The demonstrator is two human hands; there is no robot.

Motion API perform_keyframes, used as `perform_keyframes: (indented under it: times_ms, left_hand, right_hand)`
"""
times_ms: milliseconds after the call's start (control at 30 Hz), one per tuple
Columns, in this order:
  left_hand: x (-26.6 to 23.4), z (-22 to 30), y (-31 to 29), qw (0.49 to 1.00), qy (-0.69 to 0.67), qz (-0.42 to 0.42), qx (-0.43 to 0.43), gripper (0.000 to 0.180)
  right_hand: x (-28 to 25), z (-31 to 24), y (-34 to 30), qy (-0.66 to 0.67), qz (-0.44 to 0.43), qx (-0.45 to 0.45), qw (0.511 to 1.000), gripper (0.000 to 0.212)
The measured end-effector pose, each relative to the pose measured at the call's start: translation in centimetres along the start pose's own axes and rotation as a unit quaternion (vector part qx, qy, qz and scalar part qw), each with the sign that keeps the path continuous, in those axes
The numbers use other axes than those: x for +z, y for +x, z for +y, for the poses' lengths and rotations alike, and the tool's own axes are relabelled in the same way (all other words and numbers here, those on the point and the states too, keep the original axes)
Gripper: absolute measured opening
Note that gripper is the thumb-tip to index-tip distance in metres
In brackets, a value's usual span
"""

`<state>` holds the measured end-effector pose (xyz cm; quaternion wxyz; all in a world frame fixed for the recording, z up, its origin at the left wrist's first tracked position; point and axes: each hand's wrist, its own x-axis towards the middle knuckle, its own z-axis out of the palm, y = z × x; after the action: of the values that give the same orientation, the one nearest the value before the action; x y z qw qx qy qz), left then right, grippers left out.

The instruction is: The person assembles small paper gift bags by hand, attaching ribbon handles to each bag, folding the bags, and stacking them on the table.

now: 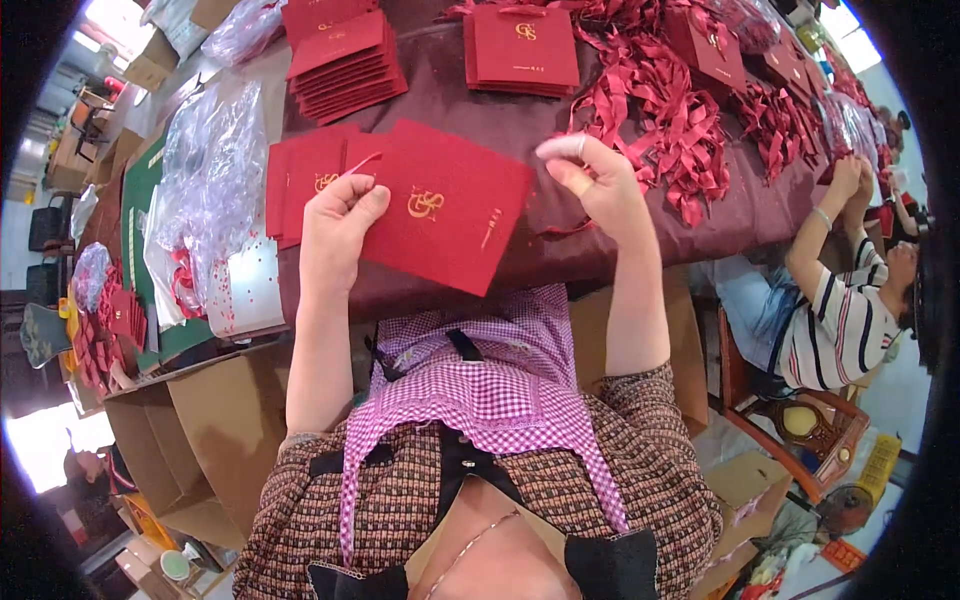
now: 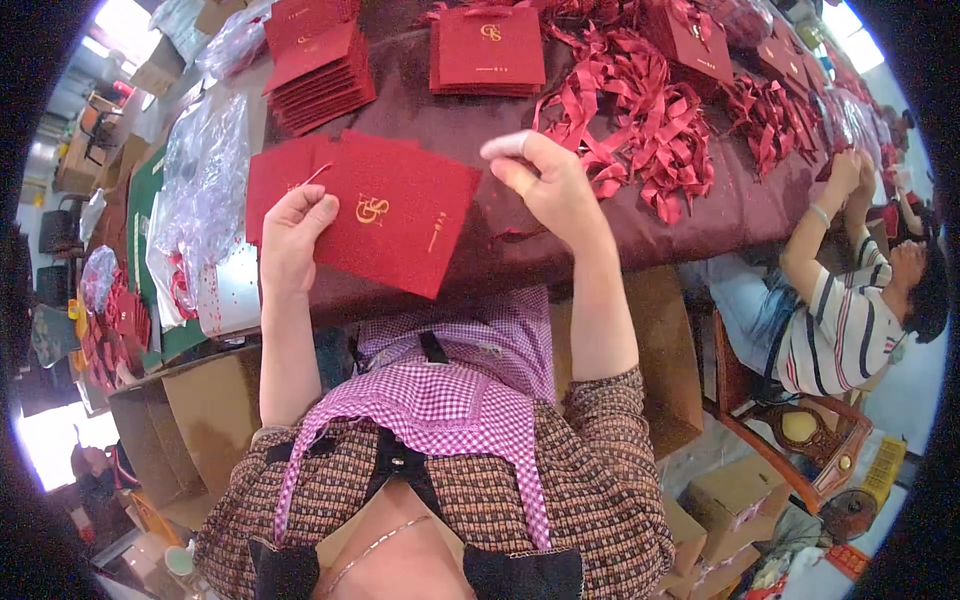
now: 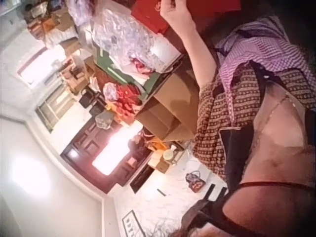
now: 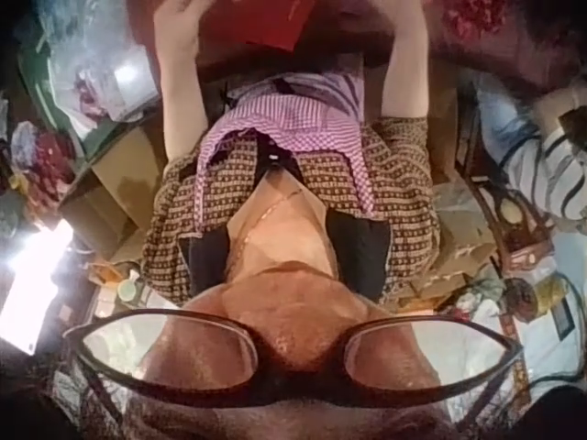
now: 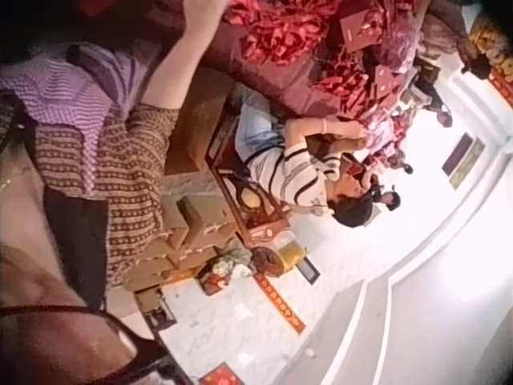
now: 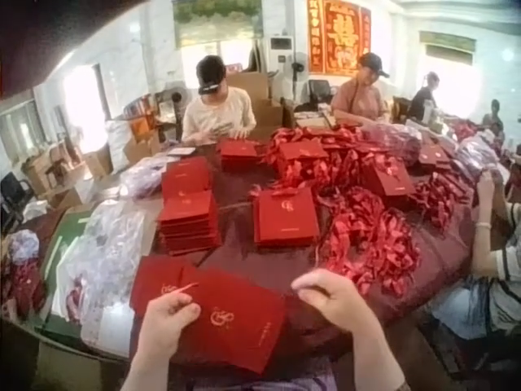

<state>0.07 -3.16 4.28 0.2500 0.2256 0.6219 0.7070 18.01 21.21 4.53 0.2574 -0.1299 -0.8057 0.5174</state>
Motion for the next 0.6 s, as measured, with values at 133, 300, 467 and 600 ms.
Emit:
perform_keyframes:
  times_ms: [133,300,467,600]
  left_hand:
    - [-0.1,-0.8,0.3,0.998,-0.016,0.037,-0.049,0.017]
    - [0.7,-0.9,0.2,0.999,0.005,0.024,-0.041,0.019]
    - [1.8,-0.4,-0.1,0.999,0.037,0.02,-0.024,0.017]
    - [2.0,-0.3,-0.6,0.995,0.097,0.008,-0.015,0.02]
  right_hand:
    - [-1.1,1.5,-3.1,-0.21,-0.154,-0.101,0.96,0.022]
    - [0.0,1.4,-5.2,-0.332,-0.129,-0.045,0.933,0.013]
    - [1.1,-0.6,-4.0,-0.084,0.049,0.077,0.992,0.011]
    - [4.0,-1.5,-1.5,-0.084,0.027,-0.106,0.99,0.011]
